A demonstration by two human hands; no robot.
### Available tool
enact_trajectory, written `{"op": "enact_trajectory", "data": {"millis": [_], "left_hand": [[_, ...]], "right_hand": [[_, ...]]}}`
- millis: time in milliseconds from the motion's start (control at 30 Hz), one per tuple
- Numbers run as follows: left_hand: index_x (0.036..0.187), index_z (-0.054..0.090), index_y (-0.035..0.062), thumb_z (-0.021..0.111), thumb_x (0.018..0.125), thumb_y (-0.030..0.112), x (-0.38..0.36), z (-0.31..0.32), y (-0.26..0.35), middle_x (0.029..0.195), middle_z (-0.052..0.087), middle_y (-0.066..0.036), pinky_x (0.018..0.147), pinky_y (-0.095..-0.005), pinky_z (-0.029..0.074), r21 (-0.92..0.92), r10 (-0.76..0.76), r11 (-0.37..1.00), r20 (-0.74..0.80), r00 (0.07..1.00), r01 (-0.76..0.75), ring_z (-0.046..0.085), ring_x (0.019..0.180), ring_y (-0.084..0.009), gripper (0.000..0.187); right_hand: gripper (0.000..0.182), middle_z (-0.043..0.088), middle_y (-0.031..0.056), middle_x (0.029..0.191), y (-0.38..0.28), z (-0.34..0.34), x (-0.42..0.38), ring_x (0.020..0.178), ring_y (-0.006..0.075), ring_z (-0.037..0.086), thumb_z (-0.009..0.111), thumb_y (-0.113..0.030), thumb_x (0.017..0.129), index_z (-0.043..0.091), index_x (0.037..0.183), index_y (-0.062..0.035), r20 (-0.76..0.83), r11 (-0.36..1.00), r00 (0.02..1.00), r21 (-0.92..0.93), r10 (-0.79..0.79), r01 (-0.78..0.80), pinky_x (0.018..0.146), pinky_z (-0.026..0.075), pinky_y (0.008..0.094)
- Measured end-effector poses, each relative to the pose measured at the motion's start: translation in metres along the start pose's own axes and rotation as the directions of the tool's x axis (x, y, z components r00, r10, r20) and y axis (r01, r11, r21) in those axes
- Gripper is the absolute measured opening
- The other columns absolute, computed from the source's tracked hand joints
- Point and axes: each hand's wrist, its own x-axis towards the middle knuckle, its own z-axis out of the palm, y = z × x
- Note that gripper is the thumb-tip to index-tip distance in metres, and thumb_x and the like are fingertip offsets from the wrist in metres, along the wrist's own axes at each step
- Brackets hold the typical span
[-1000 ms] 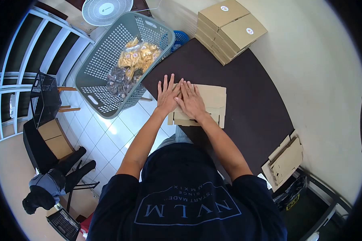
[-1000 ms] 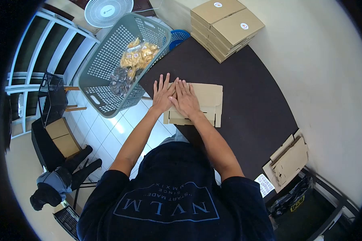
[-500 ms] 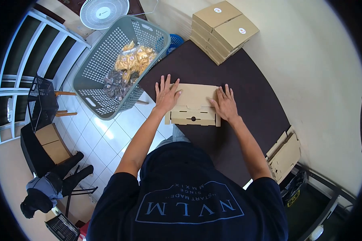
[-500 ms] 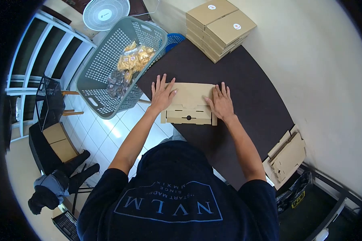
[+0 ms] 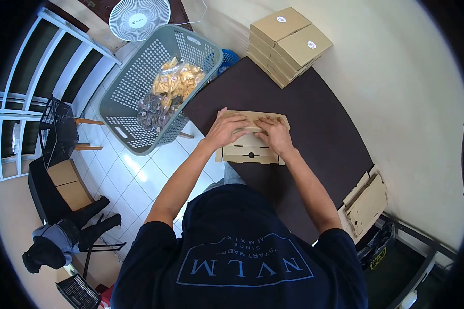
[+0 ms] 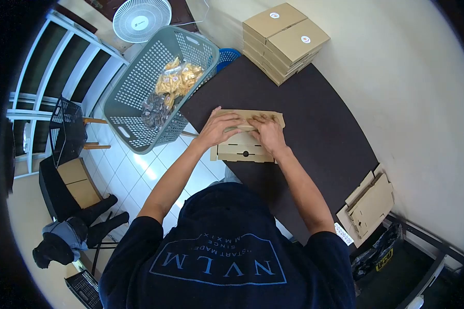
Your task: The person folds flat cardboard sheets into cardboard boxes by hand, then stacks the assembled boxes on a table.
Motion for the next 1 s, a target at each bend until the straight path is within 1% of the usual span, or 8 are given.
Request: {"op": "enact_trajectory", "data": {"millis": [233, 400, 600, 733, 867, 900, 933, 1000], "left_hand": [[0.111, 0.075, 0.0119, 0.069, 0.088, 0.021, 0.027, -0.014, 0.001, 0.108, 0.073, -0.009, 0.092, -0.0425, 0.051, -0.087, -0.009, 0.996, -0.064, 0.998, 0.003, 0.067, 0.103, -0.0267, 0.025], [0.107, 0.076, 0.0070, 0.070, 0.087, 0.017, 0.030, -0.026, -0.006, 0.099, 0.073, -0.016, 0.082, -0.0407, 0.055, -0.008, 0.075, 0.997, -0.203, 0.976, -0.079, 0.070, 0.092, -0.0341, 0.023], [0.100, 0.070, -0.0018, 0.070, 0.089, 0.018, 0.012, -0.045, -0.037, 0.091, 0.071, -0.020, 0.079, -0.0415, 0.053, -0.307, -0.367, 0.897, -0.115, 0.923, 0.318, 0.068, 0.087, -0.0381, 0.022], [0.100, 0.069, -0.0020, 0.071, 0.089, 0.019, 0.022, -0.044, -0.024, 0.085, 0.071, -0.019, 0.078, -0.0427, 0.053, -0.468, -0.537, 0.773, -0.123, 0.835, 0.429, 0.069, 0.082, -0.0371, 0.024], [0.126, 0.058, 0.0042, 0.074, 0.086, 0.019, 0.019, -0.012, -0.024, 0.105, 0.065, -0.021, 0.084, -0.0436, 0.051, -0.236, -0.527, 0.849, -0.313, 0.790, 0.473, 0.064, 0.096, -0.0376, 0.045], [0.136, 0.052, 0.0070, 0.074, 0.085, 0.018, 0.018, -0.003, -0.024, 0.116, 0.061, -0.021, 0.088, -0.0435, 0.050, -0.053, -0.431, 0.890, -0.422, 0.798, 0.453, 0.061, 0.105, -0.0385, 0.056], [0.143, 0.043, 0.0086, 0.073, 0.084, 0.014, 0.018, -0.001, -0.018, 0.132, 0.049, -0.021, 0.097, -0.0478, 0.044, -0.062, -0.516, 0.849, -0.304, 0.801, 0.524, 0.049, 0.121, -0.0401, 0.067], [0.143, 0.043, 0.0081, 0.073, 0.084, 0.013, 0.016, 0.005, 0.000, 0.132, 0.048, -0.020, 0.098, -0.0501, 0.042, 0.047, -0.431, 0.870, -0.409, 0.804, 0.490, 0.047, 0.124, -0.0390, 0.066]], "right_hand": [[0.026, 0.073, 0.0113, 0.109, -0.002, -0.028, 0.030, 0.095, 0.0303, 0.070, 0.070, -0.027, 0.087, 0.076, 0.107, -0.0109, 0.129, 0.984, 0.979, 0.058, 0.159, -0.168, 0.095, 0.048, 0.0456], [0.023, 0.073, 0.0168, 0.090, 0.020, -0.026, 0.033, 0.081, 0.0352, 0.070, 0.072, -0.029, 0.087, 0.077, 0.099, -0.0104, -0.144, 1.000, 0.989, 0.002, -0.027, 0.028, 0.085, 0.053, 0.0442], [0.023, 0.071, 0.0171, 0.078, 0.065, -0.042, 0.018, 0.070, 0.0273, 0.070, 0.075, -0.022, 0.084, 0.075, 0.094, -0.0018, -0.125, 0.842, 0.885, 0.390, 0.449, -0.372, 0.067, 0.053, 0.0367], [0.023, 0.070, 0.0178, 0.076, 0.071, -0.022, 0.019, 0.069, 0.0282, 0.070, 0.075, -0.020, 0.084, 0.074, 0.096, -0.0006, -0.170, 0.754, 0.796, 0.481, 0.581, -0.448, 0.067, 0.053, 0.0381], [0.022, 0.070, 0.0215, 0.086, 0.056, 0.006, 0.014, 0.082, 0.0395, 0.069, 0.069, -0.014, 0.087, 0.072, 0.103, 0.0005, -0.441, 0.858, 0.741, 0.342, 0.506, -0.382, 0.075, 0.054, 0.0458], [0.022, 0.070, 0.0215, 0.086, 0.051, 0.009, 0.012, 0.082, 0.0395, 0.069, 0.069, -0.014, 0.087, 0.072, 0.103, 0.0005, -0.444, 0.858, 0.739, 0.343, 0.507, -0.382, 0.075, 0.054, 0.0458], [0.023, 0.068, 0.0222, 0.089, 0.045, 0.011, 0.012, 0.083, 0.0401, 0.068, 0.067, -0.013, 0.088, 0.072, 0.107, -0.0002, -0.438, 0.849, 0.728, 0.313, 0.527, -0.426, 0.076, 0.054, 0.0467], [0.032, 0.064, 0.0217, 0.097, 0.035, 0.015, 0.012, 0.088, 0.0400, 0.066, 0.063, -0.007, 0.089, 0.067, 0.120, -0.0006, -0.409, 0.826, 0.717, 0.254, 0.564, -0.504, 0.079, 0.053, 0.0479]]}}
